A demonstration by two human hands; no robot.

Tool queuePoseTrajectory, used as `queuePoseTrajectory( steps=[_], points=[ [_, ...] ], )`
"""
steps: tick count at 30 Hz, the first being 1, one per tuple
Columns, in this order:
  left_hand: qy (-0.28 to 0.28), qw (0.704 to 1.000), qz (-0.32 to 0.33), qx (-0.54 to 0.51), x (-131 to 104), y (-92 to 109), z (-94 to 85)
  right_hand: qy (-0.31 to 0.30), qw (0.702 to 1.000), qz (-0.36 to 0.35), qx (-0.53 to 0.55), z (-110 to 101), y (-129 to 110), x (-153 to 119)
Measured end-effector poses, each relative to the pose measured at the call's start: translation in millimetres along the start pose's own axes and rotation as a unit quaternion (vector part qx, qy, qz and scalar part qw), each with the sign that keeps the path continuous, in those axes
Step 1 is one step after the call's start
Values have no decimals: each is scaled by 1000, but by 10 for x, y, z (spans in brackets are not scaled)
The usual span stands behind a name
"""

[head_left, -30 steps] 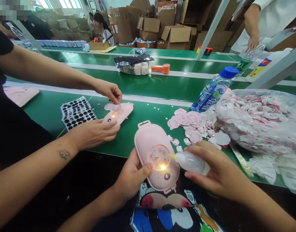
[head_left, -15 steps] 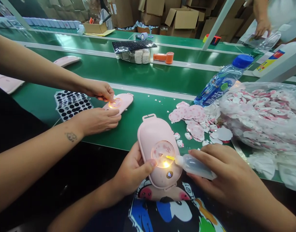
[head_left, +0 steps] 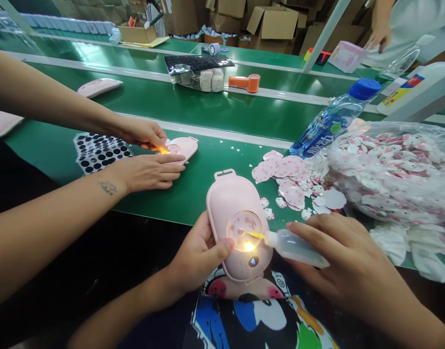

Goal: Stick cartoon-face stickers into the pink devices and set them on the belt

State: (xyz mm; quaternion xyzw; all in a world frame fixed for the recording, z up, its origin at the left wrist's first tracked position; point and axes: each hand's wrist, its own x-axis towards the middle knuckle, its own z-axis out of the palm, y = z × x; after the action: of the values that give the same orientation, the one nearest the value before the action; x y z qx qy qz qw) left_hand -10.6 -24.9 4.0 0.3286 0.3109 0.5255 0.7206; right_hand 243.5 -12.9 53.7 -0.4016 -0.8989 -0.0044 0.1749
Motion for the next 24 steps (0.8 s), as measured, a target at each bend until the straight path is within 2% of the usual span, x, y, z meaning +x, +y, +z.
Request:
queuePoseTrajectory(
  steps=[6,12,17,24],
  points=[
    [34,997,56,51,-35,-42,-10,-19,998,26,55,-106,-19,-62],
    [24,987,102,125,-92,-41,-10,-45,998,15,42,-128,-63,-120],
    [37,977,103,183,-138,-64,-47,-47,998,8,44,-141,-91,-104],
    [21,977,101,189,-140,-68,-56,-52,997,10,48,-163,-88,-119]
  ],
)
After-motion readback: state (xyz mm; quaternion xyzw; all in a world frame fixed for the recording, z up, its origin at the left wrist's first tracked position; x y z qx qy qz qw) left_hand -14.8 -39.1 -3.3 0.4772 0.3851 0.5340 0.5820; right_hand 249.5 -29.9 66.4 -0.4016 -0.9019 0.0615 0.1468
